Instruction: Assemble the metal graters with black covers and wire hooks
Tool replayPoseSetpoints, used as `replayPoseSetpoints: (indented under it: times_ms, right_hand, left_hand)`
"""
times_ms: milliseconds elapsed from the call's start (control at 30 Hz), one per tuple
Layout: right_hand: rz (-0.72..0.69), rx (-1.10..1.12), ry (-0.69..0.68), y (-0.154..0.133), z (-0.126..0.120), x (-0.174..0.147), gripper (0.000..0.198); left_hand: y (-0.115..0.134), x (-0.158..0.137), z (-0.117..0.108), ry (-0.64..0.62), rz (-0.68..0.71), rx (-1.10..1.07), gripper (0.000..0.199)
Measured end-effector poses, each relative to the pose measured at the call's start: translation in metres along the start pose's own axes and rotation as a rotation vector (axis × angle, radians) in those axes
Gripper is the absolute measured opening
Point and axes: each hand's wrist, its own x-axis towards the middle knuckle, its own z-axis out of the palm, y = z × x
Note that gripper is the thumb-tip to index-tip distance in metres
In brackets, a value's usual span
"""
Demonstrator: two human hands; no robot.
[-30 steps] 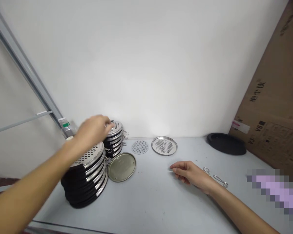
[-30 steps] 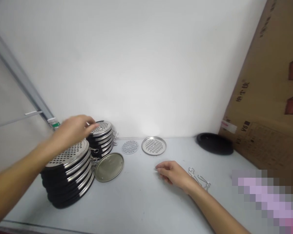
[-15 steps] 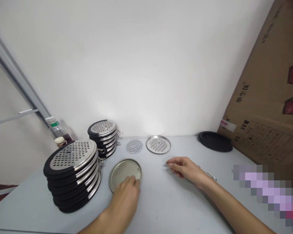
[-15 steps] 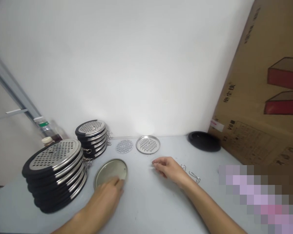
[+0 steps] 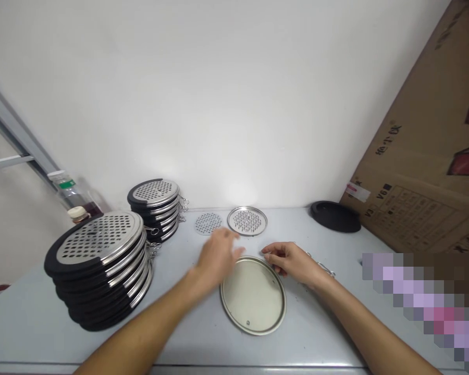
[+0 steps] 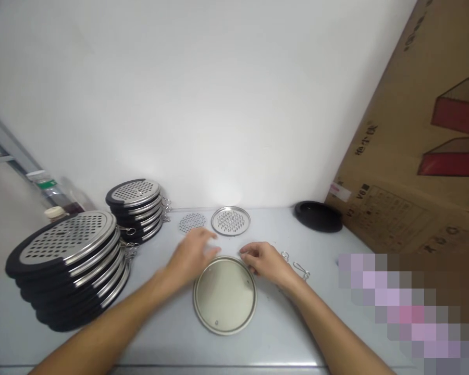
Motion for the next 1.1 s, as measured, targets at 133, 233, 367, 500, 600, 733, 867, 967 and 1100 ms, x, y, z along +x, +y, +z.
replayPoseSetpoints:
  times_ms: [133,233,367,500,600,733,867,967,1100]
  right_hand:
    - [-0.001,-0.028,0.008,0.000,-0.001,-0.001,0.030]
    - [-0.009,-0.028,0.003,-0.001,0.000,-0.001,0.029]
    - [-0.006,-0.022,0.004,-0.003,0.000,-0.002,0.028]
    - [-0.001,-0.028,0.006,-0.004,0.000,-0.002,0.028]
    - [-0.002,-0.026,0.009,-0.004,0.000,-0.002,0.029]
    - [-0.002,-0.027,0.006,-0.004,-0.001,-0.002,0.028]
    - [-0.006,-0.037,0.002,-0.002,-0.001,-0.002,0.027]
    - [-0.002,-0.043,0.006,-0.002,-0.001,-0.002,0.027]
    - [0.005,-0.038,0.007,-0.005,-0.001,-0.003,0.027]
  left_hand:
    - [-0.068,0.051,-0.003,-0.012,-0.224,0.051,0.076]
    - [-0.094,0.064,0.005,-0.043,-0.245,0.053,0.086]
    - [-0.099,0.063,0.012,-0.037,-0.215,0.056,0.074]
    - [-0.099,0.062,0.011,-0.003,-0.176,0.049,0.059]
    - [-0.100,0.061,0.011,0.041,-0.172,0.045,0.049]
    - [-0.102,0.058,0.013,0.083,-0.172,0.046,0.042]
    - [-0.104,0.054,0.016,0.099,-0.162,0.041,0.037]
    - [-0.105,0.052,0.018,0.123,-0.157,0.035,0.031]
    - [-0.109,0.050,0.017,0.157,-0.140,0.028,0.027]
